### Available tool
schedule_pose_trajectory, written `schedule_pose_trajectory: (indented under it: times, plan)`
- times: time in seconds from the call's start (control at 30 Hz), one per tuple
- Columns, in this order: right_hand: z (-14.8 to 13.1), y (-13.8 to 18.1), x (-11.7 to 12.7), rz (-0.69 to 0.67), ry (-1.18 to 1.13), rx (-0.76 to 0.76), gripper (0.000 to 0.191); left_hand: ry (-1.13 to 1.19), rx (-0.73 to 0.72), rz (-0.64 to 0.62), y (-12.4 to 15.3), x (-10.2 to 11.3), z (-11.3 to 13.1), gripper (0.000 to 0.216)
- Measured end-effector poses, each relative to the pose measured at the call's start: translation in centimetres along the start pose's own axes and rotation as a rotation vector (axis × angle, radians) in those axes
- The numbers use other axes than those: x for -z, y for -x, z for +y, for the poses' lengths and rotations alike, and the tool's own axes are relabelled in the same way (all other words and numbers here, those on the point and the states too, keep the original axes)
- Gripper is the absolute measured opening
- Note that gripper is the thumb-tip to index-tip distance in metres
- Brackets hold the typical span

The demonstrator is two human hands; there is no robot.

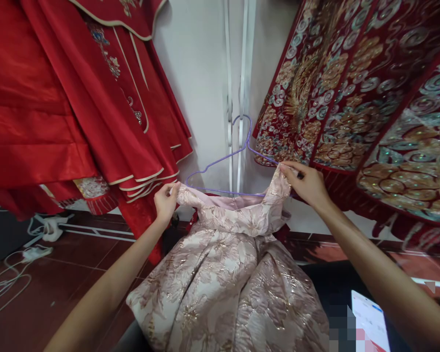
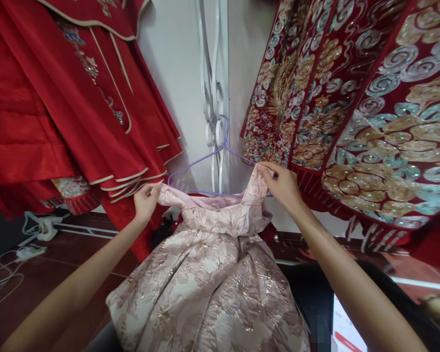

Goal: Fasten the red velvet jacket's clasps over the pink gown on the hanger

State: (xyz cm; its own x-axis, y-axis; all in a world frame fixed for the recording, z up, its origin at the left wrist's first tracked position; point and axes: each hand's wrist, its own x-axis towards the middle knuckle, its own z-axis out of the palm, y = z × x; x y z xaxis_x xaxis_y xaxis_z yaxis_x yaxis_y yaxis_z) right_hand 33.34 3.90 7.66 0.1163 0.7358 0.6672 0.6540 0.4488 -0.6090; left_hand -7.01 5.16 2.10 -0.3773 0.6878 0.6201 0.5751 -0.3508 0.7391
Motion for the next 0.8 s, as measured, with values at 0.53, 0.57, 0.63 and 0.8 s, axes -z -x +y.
schedule_pose_trajectory:
  times: [0.53,0.57,0.63,0.8]
  plan:
    - [0.6,-0.9,2.4,-0.282,-0.177,-0.043,0.044,-0.066,-0.317,-0.408,-4.7,-4.9,9.6,0.036]
    - [0.8,-1.2,3.2,-0.358,-0.25,-0.116,0.048,-0.102,-0.299,-0.445,-4.9,-5.0,9.4,0.038]
    - [1.7,-1.5,4.7,-0.491,-0.432,-0.327,0.058,-0.124,-0.234,-0.489,-5.4,-4.9,8.3,0.043]
    - [4.8,0.1,3.4,-0.481,-0.487,-0.418,0.064,0.239,0.236,-0.453,-5.3,-4.1,4.2,0.055]
